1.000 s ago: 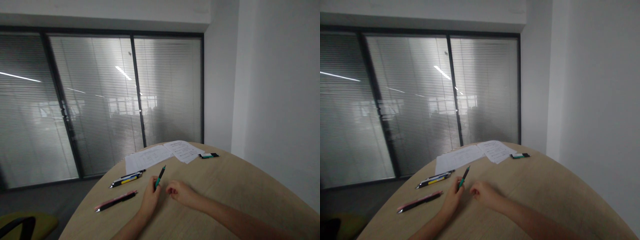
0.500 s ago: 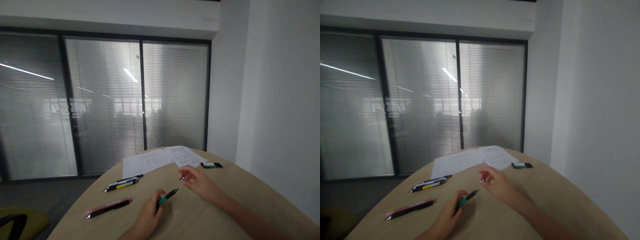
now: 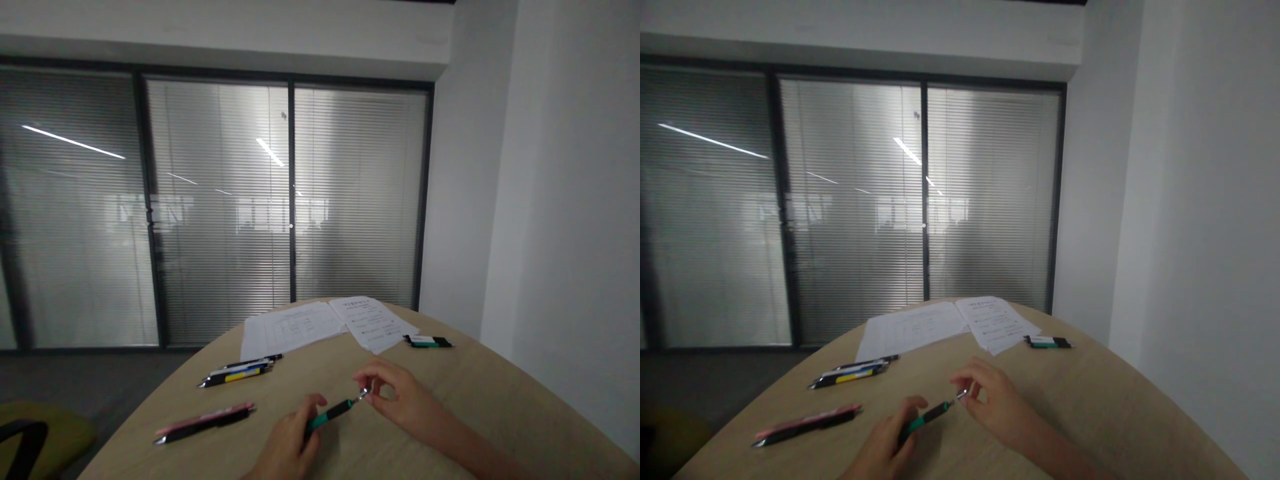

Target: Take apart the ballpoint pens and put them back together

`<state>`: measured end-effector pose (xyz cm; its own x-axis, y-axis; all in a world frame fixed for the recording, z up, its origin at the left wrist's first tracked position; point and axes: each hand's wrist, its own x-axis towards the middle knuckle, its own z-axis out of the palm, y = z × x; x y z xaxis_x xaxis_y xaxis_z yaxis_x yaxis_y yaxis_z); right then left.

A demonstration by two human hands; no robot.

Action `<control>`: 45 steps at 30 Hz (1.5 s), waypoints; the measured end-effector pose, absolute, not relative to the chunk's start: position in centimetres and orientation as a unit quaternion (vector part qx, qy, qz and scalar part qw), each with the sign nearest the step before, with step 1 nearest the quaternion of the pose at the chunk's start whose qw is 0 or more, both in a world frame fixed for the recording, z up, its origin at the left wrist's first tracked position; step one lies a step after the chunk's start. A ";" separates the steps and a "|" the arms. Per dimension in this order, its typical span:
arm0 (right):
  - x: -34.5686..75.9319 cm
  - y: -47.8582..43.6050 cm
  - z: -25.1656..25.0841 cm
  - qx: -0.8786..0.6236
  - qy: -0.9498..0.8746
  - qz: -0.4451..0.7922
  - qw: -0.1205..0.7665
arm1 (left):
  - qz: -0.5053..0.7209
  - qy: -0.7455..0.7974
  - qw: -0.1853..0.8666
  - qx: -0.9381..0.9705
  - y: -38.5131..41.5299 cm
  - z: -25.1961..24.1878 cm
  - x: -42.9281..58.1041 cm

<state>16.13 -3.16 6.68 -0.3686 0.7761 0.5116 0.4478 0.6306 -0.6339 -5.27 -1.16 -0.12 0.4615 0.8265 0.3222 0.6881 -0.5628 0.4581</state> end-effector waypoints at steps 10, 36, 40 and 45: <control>16.2 -3.3 6.7 -0.364 -0.805 0.206 0.422 | 0.247 0.451 0.118 0.850 -1.2 -0.2 -5.3; 16.4 -3.6 6.4 -0.367 -0.839 0.169 0.363 | 0.215 0.465 0.105 0.853 -1.5 0.6 -4.9; 16.2 -3.7 6.4 -0.367 -0.838 0.171 0.365 | 0.207 0.455 0.102 0.860 -1.6 0.9 -4.8; 16.0 -3.6 6.0 -0.366 -0.836 0.167 0.373 | 0.204 0.428 0.111 0.874 -1.7 1.0 -4.9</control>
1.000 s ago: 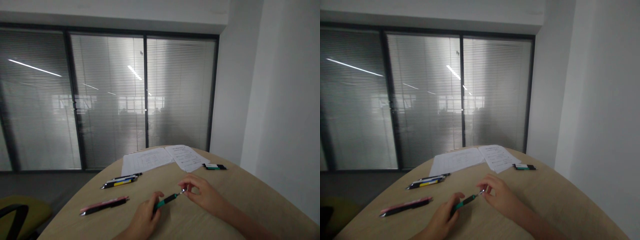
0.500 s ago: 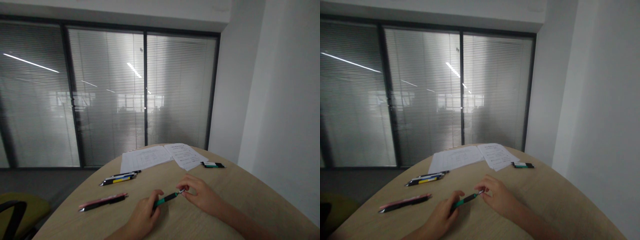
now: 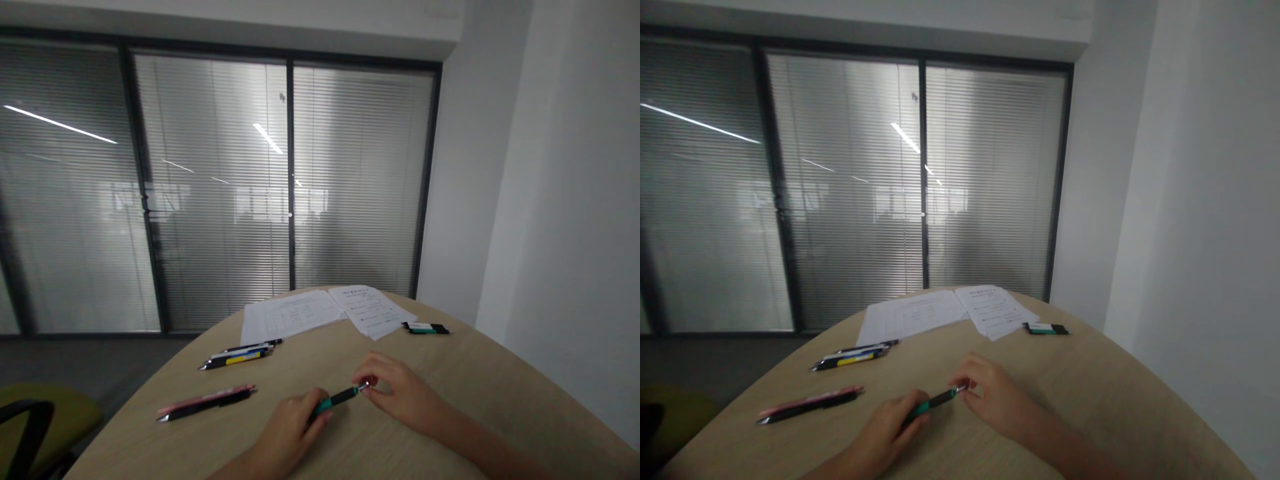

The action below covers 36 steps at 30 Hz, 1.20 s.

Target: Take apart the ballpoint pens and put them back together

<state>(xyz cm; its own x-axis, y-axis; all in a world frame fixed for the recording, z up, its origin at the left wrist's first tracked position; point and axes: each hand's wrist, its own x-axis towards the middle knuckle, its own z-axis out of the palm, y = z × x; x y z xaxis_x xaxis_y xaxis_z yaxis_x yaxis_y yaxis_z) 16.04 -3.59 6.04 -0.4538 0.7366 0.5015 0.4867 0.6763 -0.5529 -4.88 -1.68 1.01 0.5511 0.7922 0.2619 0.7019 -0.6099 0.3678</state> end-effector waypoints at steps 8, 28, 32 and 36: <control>16.0 -3.6 5.8 -0.362 -0.835 0.167 0.379 | 0.220 0.409 0.086 0.881 -1.4 0.6 -5.0; 16.0 -3.4 5.5 -0.377 -0.833 0.164 0.371 | 0.249 0.383 0.052 0.888 -1.3 0.1 -4.9; 16.0 -3.4 5.4 -0.386 -0.830 0.166 0.366 | 0.232 0.388 0.044 0.891 -1.4 0.3 -5.0; 16.0 -3.4 5.3 -0.401 -0.826 0.162 0.361 | 0.244 0.378 0.040 0.892 -1.5 0.3 -5.0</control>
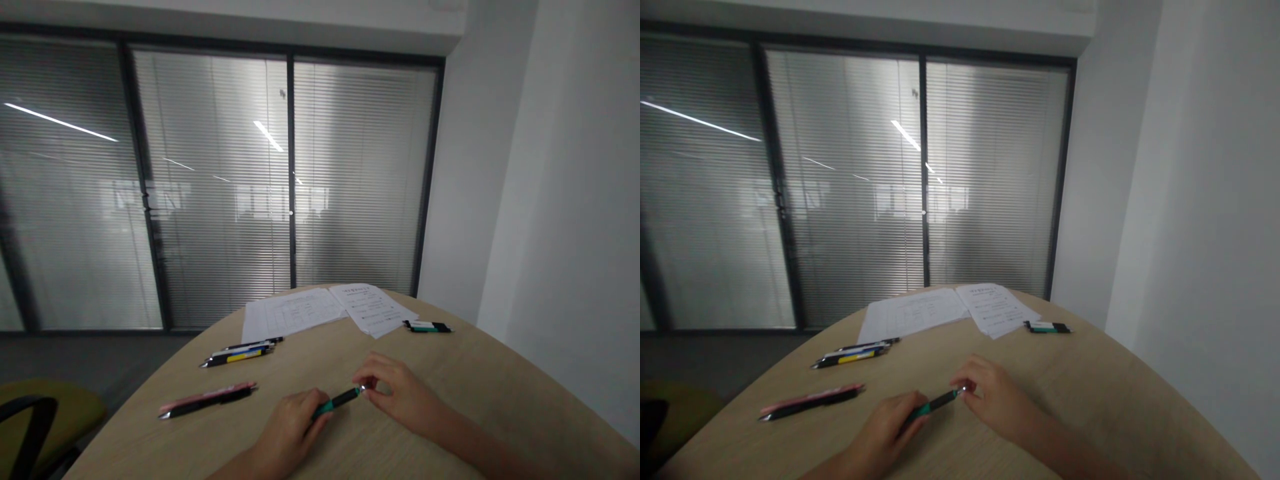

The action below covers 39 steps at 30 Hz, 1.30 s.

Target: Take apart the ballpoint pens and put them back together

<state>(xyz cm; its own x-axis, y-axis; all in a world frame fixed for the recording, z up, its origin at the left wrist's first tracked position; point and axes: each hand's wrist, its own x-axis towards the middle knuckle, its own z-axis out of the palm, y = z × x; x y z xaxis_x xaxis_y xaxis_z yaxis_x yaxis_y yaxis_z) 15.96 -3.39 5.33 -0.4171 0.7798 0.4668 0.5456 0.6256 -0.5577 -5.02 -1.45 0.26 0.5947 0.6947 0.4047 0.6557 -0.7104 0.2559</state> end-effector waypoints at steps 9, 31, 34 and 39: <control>16.0 -3.3 5.1 -0.383 -0.826 0.166 0.378 | 0.237 0.361 0.015 0.902 -1.4 0.1 -5.1; 16.1 -3.1 5.2 -0.380 -0.827 0.159 0.382 | 0.272 0.358 -0.011 0.893 -1.3 0.3 -5.1; 15.9 -3.2 5.1 -0.384 -0.822 0.163 0.388 | 0.275 0.358 -0.008 0.892 -1.3 0.3 -5.1; 15.8 -3.1 4.8 -0.390 -0.810 0.167 0.405 | 0.283 0.350 -0.018 0.893 -1.2 -0.1 -5.1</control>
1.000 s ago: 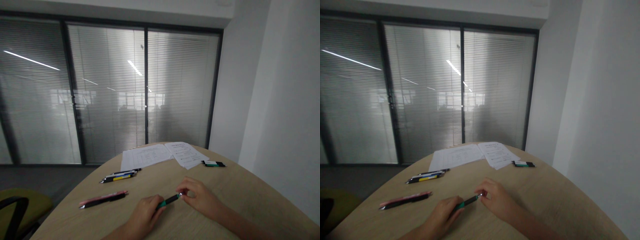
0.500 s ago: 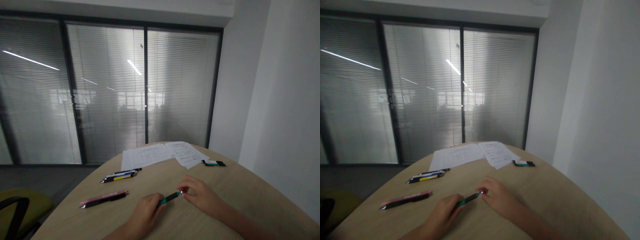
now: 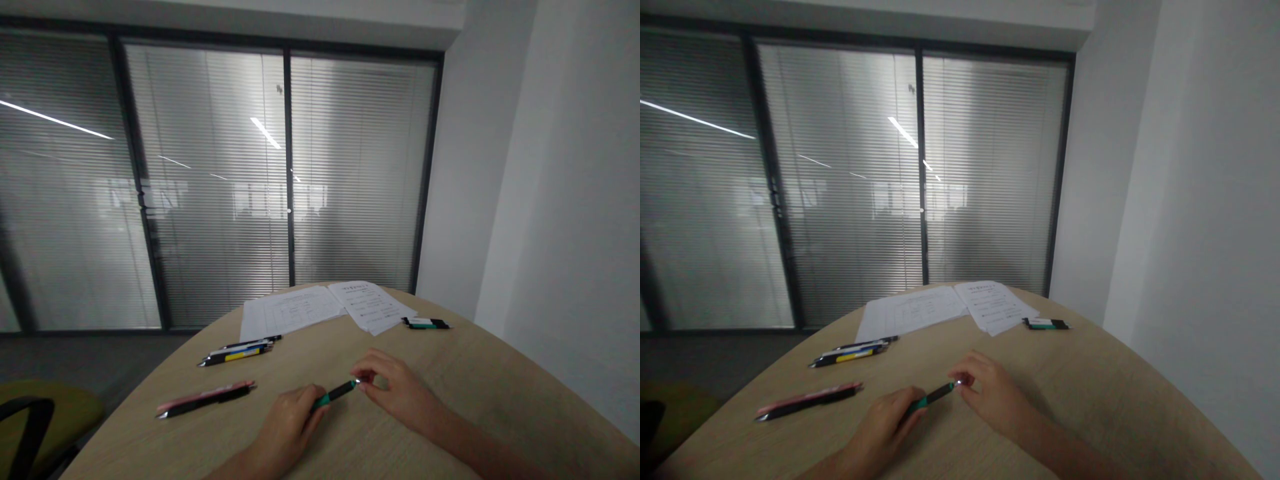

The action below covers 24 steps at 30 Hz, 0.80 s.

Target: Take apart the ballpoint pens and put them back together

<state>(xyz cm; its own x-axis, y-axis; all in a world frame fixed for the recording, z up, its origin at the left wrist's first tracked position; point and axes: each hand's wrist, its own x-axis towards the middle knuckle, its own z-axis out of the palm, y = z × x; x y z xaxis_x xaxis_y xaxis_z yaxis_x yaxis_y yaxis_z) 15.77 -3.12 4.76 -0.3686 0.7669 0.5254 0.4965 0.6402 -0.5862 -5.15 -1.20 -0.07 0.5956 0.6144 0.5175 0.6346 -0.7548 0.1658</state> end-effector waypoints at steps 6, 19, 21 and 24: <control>15.7 -2.9 4.4 -0.393 -0.796 0.194 0.419 | -0.285 -0.335 0.032 -0.898 -1.2 -0.1 -5.1; 15.6 -3.3 4.5 -0.397 -0.802 0.192 0.403 | -0.297 -0.316 0.050 -0.900 -1.0 -0.2 -5.3; 15.6 -3.3 4.5 -0.402 -0.803 0.183 0.401 | -0.302 -0.312 0.057 -0.899 -1.0 -0.2 -5.3; 15.5 -3.4 4.5 -0.401 -0.806 0.171 0.399 | -0.306 -0.301 0.064 -0.901 -1.1 -0.1 -5.3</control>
